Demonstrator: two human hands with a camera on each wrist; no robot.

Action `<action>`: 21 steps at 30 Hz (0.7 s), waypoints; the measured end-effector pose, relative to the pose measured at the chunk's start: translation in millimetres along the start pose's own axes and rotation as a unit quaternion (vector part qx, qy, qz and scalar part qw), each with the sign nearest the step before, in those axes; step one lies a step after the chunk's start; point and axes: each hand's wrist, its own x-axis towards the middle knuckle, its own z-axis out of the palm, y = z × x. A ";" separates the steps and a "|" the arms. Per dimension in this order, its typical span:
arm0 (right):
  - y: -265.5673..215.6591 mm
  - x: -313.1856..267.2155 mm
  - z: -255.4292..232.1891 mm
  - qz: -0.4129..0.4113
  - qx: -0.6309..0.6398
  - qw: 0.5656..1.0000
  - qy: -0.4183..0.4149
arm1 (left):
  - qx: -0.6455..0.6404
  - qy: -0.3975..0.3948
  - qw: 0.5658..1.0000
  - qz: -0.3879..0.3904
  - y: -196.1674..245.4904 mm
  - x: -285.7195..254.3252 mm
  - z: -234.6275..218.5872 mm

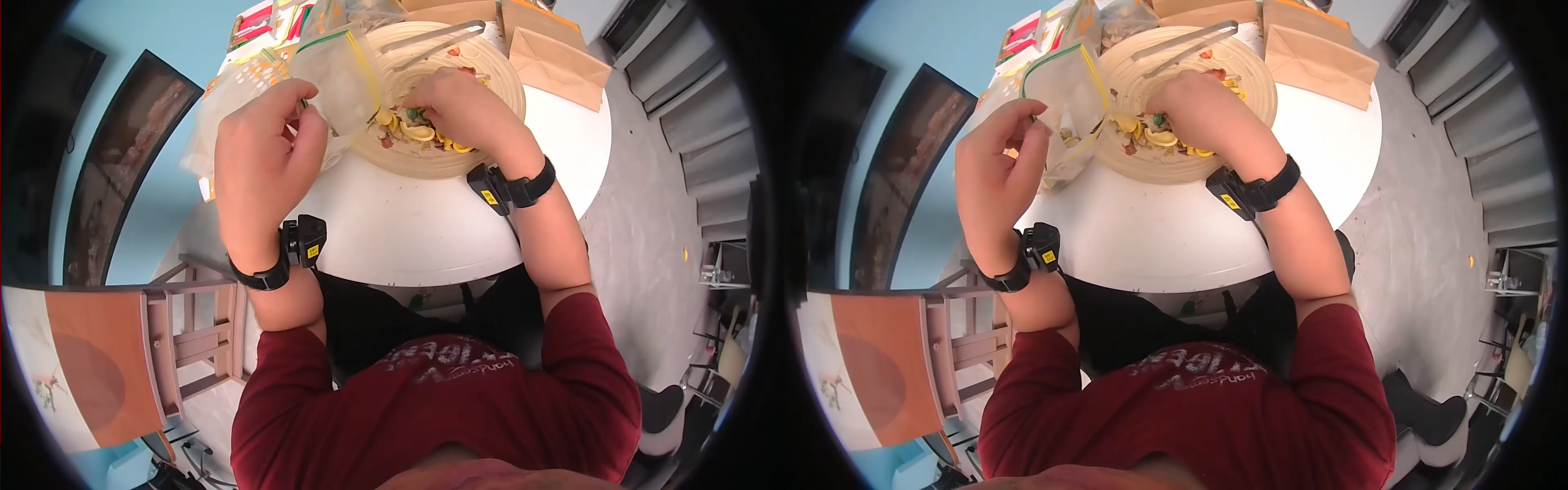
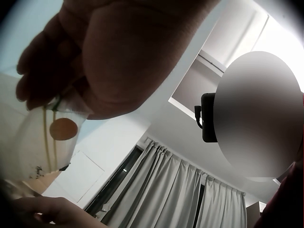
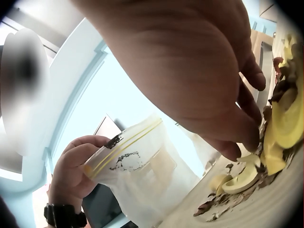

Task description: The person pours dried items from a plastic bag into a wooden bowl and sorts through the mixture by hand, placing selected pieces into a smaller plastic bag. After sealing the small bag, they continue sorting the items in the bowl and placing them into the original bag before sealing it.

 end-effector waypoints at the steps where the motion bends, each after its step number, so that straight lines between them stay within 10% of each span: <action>1: 0.5 2.0 3.4 0.001 -0.006 1.000 -0.015 | 0.000 0.001 1.000 0.001 -1.1 -0.5 -0.1; 21: -7.8 4.4 -1.3 0.061 0.015 0.997 -0.035 | -0.007 -0.013 1.000 -0.010 -4.3 -2.2 -6.3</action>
